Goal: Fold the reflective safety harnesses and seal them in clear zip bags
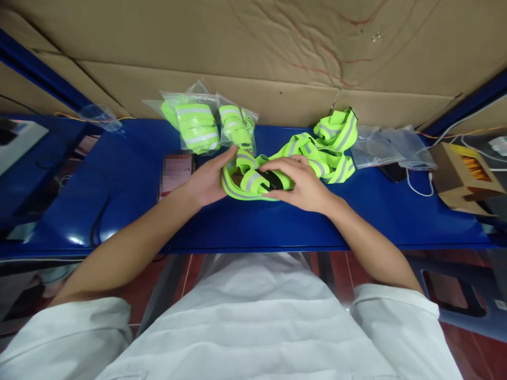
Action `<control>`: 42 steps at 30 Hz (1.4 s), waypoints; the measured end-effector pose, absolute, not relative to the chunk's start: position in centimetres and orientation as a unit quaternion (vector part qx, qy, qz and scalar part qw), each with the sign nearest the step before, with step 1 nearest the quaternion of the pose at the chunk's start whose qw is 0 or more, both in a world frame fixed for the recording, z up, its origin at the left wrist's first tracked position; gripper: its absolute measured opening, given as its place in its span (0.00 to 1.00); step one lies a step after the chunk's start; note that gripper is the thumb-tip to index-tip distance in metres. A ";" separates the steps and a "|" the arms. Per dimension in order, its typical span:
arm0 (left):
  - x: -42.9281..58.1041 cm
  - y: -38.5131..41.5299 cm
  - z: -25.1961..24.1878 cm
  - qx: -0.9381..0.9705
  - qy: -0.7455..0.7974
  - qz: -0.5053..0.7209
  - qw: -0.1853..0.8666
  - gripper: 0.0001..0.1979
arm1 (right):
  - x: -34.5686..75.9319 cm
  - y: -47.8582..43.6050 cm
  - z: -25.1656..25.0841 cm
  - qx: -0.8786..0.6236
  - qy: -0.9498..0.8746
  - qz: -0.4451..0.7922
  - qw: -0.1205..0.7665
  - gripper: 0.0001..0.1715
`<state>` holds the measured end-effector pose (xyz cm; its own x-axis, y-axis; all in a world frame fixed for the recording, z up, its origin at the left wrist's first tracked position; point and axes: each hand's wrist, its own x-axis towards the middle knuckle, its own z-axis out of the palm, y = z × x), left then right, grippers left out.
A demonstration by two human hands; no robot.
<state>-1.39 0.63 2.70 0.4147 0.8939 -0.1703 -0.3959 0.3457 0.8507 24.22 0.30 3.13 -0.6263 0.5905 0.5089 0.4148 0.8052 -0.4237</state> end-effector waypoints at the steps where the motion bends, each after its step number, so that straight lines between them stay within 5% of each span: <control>1: -1.4 0.5 2.7 0.394 0.332 0.424 0.745 0.24 | 24.4 0.5 3.3 -0.278 -0.886 0.149 0.339 0.33; 5: -1.8 0.6 1.9 0.524 0.384 0.438 0.621 0.22 | 24.9 0.9 3.6 -0.332 -0.846 0.115 0.401 0.34; 9: -2.3 0.7 1.3 0.697 0.405 0.538 0.246 0.14 | 24.9 1.0 3.1 -0.357 -0.836 0.009 0.417 0.33; 11: -2.3 0.2 1.6 0.750 0.356 0.536 0.151 0.11 | 24.7 0.8 2.9 -0.334 -0.854 -0.055 0.395 0.28; 16: -1.5 -1.4 2.0 0.825 0.294 0.465 0.132 0.19 | 23.8 -0.5 3.0 -0.293 -0.896 -0.144 0.300 0.14; 21: -1.7 -0.9 1.2 0.842 0.274 0.445 0.133 0.10 | 24.2 -0.4 3.3 -0.307 -0.906 -0.116 0.266 0.11; 31: -1.5 -1.5 1.8 0.833 0.339 0.408 0.160 0.24 | 23.6 -0.4 2.8 -0.418 -0.872 -0.177 0.184 0.33; 42: -0.9 -1.8 1.5 0.843 0.364 0.382 0.105 0.11 | 21.8 -1.7 2.6 -0.443 -0.867 -0.158 0.163 0.35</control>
